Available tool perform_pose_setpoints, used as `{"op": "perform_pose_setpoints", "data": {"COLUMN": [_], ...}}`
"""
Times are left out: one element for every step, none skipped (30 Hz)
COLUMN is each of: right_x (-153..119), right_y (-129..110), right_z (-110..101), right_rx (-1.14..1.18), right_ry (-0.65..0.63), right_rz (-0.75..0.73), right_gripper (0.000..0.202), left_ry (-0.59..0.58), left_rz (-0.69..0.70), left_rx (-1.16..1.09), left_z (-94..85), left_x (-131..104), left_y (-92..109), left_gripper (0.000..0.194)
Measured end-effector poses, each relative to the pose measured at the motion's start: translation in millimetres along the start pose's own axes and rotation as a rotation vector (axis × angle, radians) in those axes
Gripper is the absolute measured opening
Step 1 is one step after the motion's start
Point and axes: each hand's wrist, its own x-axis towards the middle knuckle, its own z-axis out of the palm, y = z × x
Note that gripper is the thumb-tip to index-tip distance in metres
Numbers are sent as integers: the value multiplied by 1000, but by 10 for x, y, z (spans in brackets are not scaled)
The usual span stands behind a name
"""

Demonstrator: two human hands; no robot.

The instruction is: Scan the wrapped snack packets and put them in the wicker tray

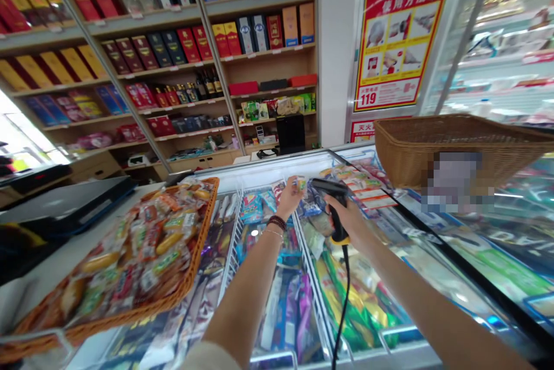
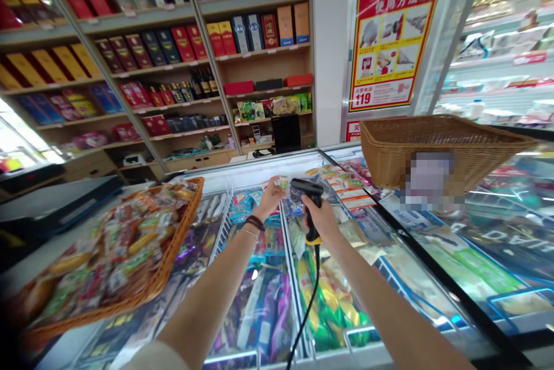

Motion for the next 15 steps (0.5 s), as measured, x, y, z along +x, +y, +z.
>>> {"op": "perform_pose_setpoints", "data": {"right_x": [-48,-97,-146,-195,-242,-288,-330,-367,-399,-425,-444,-456,-463,-466,-465], "right_y": [-15,-30,-45,-60,-75,-87,-98,-107,-113,-117,-118,-119,-118,-116,-114], "right_z": [27,49,67,81,90,97,101,104,106,109,110,112,112,111,108], "right_rx": [-18,-40,-67,-98,-132,-166,-199,-225,-247,-267,-284,-299,-310,-318,-321], "right_ry": [-8,-17,-29,-42,-56,-68,-78,-82,-83,-82,-82,-85,-86,-86,-86], "right_rz": [-29,-58,-86,-113,-143,-172,-200,-223,-242,-254,-260,-264,-267,-268,-269], "right_gripper": [31,33,35,37,38,39,40,40,40,40,40,40,40,41,41], "left_ry": [0,-5,-2,8,22,35,46,54,57,59,60,61,62,62,60], "left_rz": [-3,-13,-21,-22,-18,-12,-6,-1,4,10,16,22,30,37,46], "left_rx": [-96,-138,-161,-198,-236,-269,-294,-309,-315,-315,-309,-303,-298,-297,-297], "left_z": [-28,-47,-59,-66,-69,-71,-71,-72,-73,-75,-77,-80,-84,-88,-93], "left_x": [-77,-141,-195,-238,-275,-306,-333,-359,-383,-406,-427,-447,-465,-480,-493], "left_y": [-8,-7,1,15,31,49,66,81,93,101,107,110,113,115,118], "left_gripper": [55,59,62,63,64,65,65,65,64,64,64,63,63,62,61]}}
